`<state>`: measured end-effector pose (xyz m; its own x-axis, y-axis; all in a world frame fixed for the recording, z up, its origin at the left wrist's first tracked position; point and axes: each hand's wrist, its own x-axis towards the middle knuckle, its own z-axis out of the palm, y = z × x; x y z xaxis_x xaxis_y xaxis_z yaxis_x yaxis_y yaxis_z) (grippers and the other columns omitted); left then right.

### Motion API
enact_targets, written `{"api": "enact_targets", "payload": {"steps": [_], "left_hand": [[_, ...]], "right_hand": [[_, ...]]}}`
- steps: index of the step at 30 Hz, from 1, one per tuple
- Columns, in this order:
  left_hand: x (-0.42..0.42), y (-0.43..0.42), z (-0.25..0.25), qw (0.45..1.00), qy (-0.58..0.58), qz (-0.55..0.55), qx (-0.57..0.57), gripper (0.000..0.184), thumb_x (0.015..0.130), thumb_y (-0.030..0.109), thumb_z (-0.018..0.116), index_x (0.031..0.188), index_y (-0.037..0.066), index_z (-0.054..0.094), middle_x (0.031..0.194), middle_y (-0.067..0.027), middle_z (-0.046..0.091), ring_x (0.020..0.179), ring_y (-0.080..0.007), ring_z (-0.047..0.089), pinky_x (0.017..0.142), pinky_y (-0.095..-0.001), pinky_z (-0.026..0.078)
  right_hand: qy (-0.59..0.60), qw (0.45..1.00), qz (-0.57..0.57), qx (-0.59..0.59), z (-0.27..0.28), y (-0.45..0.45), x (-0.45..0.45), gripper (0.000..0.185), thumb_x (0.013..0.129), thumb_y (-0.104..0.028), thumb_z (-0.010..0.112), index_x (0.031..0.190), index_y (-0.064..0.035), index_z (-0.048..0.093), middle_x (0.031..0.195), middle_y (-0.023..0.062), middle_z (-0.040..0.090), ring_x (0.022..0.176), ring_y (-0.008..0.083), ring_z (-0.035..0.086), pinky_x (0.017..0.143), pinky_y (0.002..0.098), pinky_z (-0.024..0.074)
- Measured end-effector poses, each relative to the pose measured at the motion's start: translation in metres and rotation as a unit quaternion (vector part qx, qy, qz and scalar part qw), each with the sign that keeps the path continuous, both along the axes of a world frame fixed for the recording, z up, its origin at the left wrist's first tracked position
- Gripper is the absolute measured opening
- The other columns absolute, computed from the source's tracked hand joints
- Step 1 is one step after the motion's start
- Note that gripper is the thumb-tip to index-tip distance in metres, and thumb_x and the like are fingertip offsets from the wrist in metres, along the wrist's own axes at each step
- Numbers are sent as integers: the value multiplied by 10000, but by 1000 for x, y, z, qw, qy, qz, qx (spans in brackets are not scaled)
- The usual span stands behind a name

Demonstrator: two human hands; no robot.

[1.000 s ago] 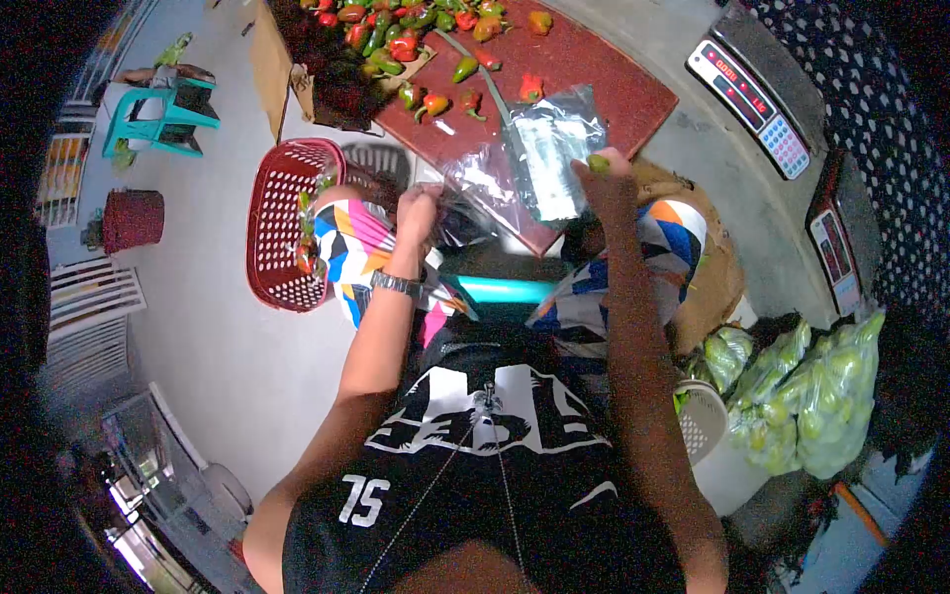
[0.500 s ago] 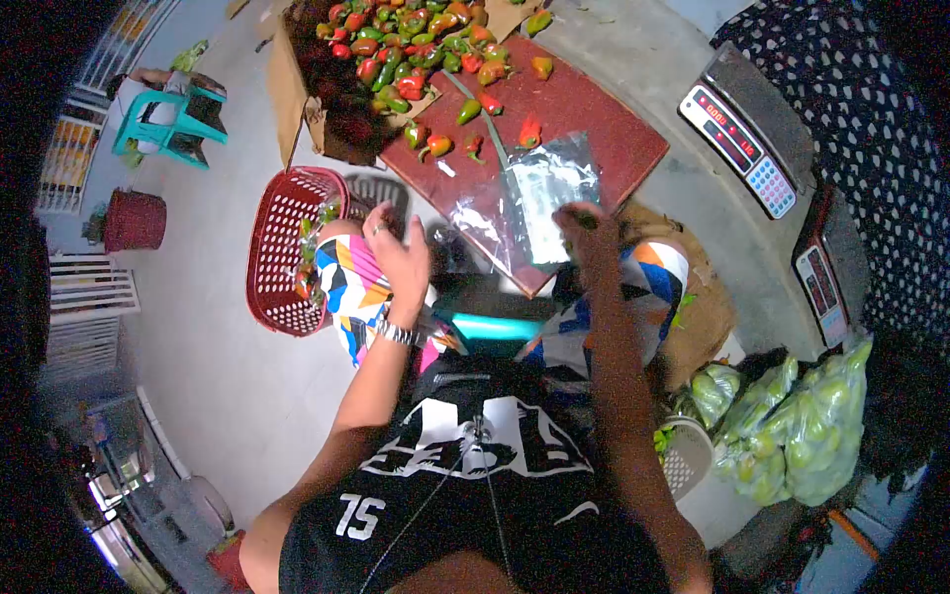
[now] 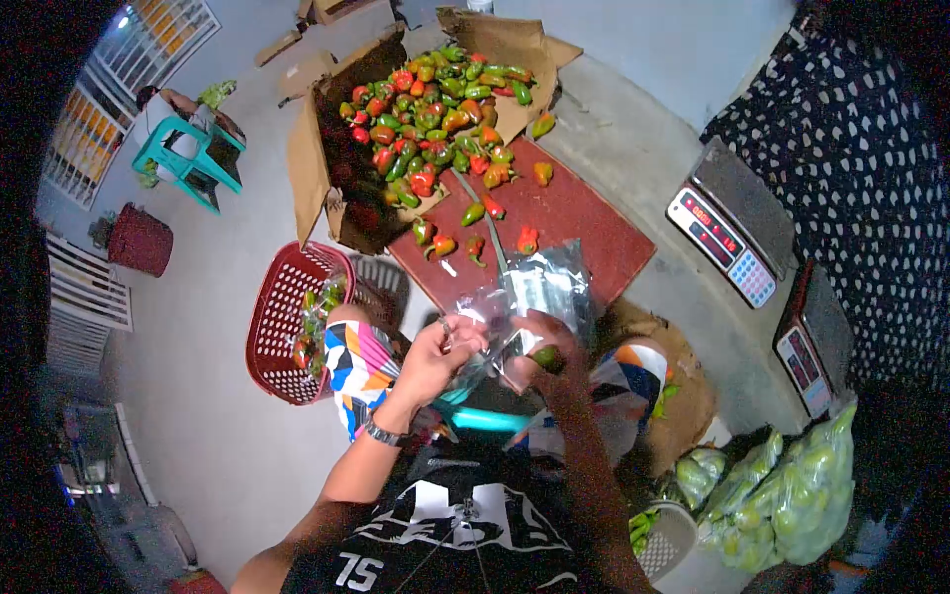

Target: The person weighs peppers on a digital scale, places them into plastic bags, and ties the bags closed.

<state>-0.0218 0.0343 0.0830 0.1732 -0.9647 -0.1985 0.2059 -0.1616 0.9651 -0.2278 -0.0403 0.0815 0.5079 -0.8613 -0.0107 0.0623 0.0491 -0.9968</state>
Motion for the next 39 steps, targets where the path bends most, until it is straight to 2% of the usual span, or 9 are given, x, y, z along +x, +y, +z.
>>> {"api": "enact_targets", "payload": {"steps": [3,6,8,9,13,20,25,32,39], "left_hand": [[9,6,16,998,20,-25,60,160,1021,132,628,1108,9,681,881,16,659,789,-36,572,712,-204,457],[10,5,14,997,-14,-55,51,196,1040,186,607,1040,15,703,806,28,642,742,-32,547,673,-211,427],[8,2,20,996,-32,-77,12,235,1052,225,593,1034,21,707,768,38,633,740,-30,544,682,-223,435],[10,2,21,994,-40,-95,27,240,1054,229,592,1033,19,707,773,34,639,743,-31,546,688,-226,441],[8,3,18,999,-31,-39,-6,195,1046,180,609,1072,4,687,892,25,675,826,-29,574,750,-207,463],[22,3,18,1000,-21,-9,-3,156,1019,159,651,999,9,690,888,7,709,779,-35,586,703,-209,461],[27,3,9,999,-33,-19,-8,140,999,145,676,943,19,700,843,-8,720,758,-48,601,681,-217,474],[16,10,9,998,-32,-36,-27,191,941,128,751,1088,11,718,901,45,683,783,-14,554,741,-191,465],[9,8,3,999,31,-29,4,156,952,130,736,1056,13,733,864,41,689,769,-21,563,711,-199,465]], "right_hand": [[116,990,-29,-73,10,-9,1,731,722,-96,802,1409,-66,555,1328,122,644,870,118,637,784,281,523],[96,992,4,-85,21,-11,13,712,750,-114,828,1406,-97,553,1269,104,668,1020,148,667,877,304,535],[5,999,34,12,40,-10,25,676,796,-128,808,1414,-95,537,1202,98,699,1077,163,669,920,311,529],[28,998,41,25,33,-16,26,451,857,-146,774,1274,-54,628,977,70,727,916,142,679,817,295,535],[98,995,18,-12,36,-23,28,177,880,-183,766,904,-17,710,709,9,637,657,89,572,620,289,457],[202,978,-44,-33,42,-21,30,265,911,-253,755,869,4,710,656,23,618,621,85,550,593,293,451],[170,980,-95,-36,31,-17,29,331,914,-332,758,926,-3,727,663,41,619,605,103,545,573,299,432],[166,983,-72,-20,32,-2,28,228,879,-232,771,952,-17,754,732,45,684,663,108,598,640,296,480],[147,986,-75,-6,25,0,27,222,864,-207,769,947,-1,757,745,48,700,679,109,619,651,289,494]]}}
